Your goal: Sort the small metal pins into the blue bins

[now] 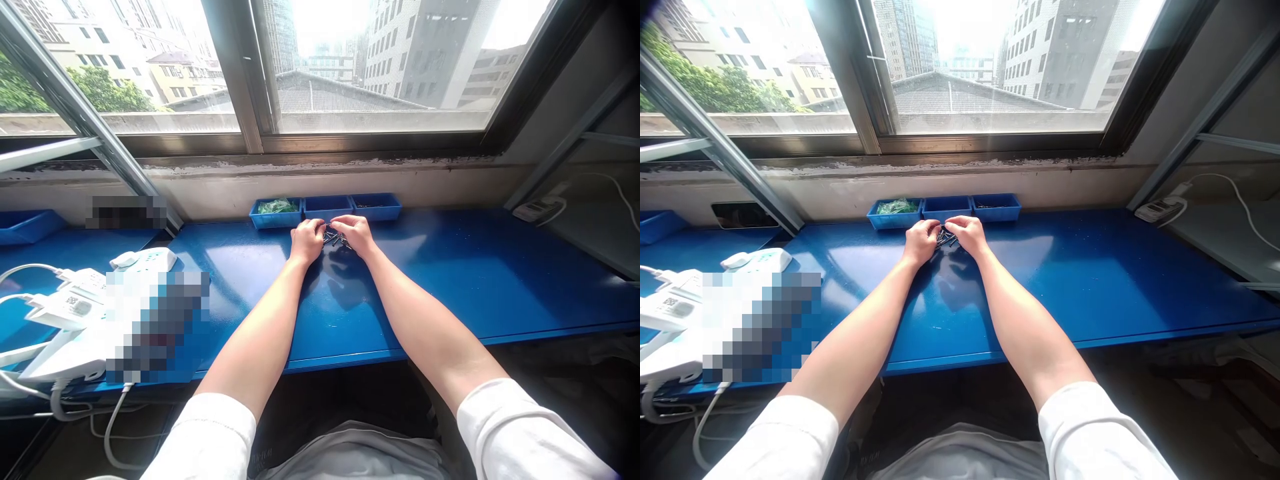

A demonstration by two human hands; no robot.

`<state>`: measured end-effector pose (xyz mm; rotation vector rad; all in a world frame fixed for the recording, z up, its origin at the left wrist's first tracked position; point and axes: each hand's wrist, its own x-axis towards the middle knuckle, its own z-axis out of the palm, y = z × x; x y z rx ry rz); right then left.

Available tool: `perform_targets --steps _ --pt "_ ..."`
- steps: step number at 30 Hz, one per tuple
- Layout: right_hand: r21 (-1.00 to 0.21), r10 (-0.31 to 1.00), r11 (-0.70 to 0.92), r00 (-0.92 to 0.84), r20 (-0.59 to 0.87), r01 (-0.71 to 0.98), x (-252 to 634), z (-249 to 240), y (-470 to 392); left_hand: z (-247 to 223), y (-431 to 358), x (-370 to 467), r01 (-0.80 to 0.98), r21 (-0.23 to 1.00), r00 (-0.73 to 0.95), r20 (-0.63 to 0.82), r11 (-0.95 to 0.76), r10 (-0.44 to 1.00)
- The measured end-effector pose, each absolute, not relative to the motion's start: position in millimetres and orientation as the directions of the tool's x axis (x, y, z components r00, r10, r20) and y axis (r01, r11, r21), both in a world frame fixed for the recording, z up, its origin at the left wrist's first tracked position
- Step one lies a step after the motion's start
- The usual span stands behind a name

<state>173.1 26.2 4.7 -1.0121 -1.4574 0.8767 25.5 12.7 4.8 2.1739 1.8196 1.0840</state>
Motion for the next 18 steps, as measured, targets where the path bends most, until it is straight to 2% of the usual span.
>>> perform_targets --steps 4,10,15,18 --pt "-0.901 0.932 0.312 0.087 0.352 0.300 176.1 5.7 29.8 1.1 16.3 22.6 0.839 0.517 -0.084 0.428 -0.168 0.900" --pt "-0.776 0.916 0.200 0.167 0.365 0.598 182.7 7.7 32.6 -3.5 21.1 17.8 0.859 0.510 -0.120 0.280 -0.042 0.952" --pt "-0.716 0.932 0.065 0.214 0.293 0.695 182.4 4.5 34.8 -4.5 21.9 18.5 0.872 0.488 -0.114 0.269 -0.033 0.956" --pt "-0.669 0.928 0.082 0.189 0.322 0.739 180.2 4.6 36.1 -3.9 21.3 19.1 0.869 0.493 -0.111 0.270 -0.039 0.956"
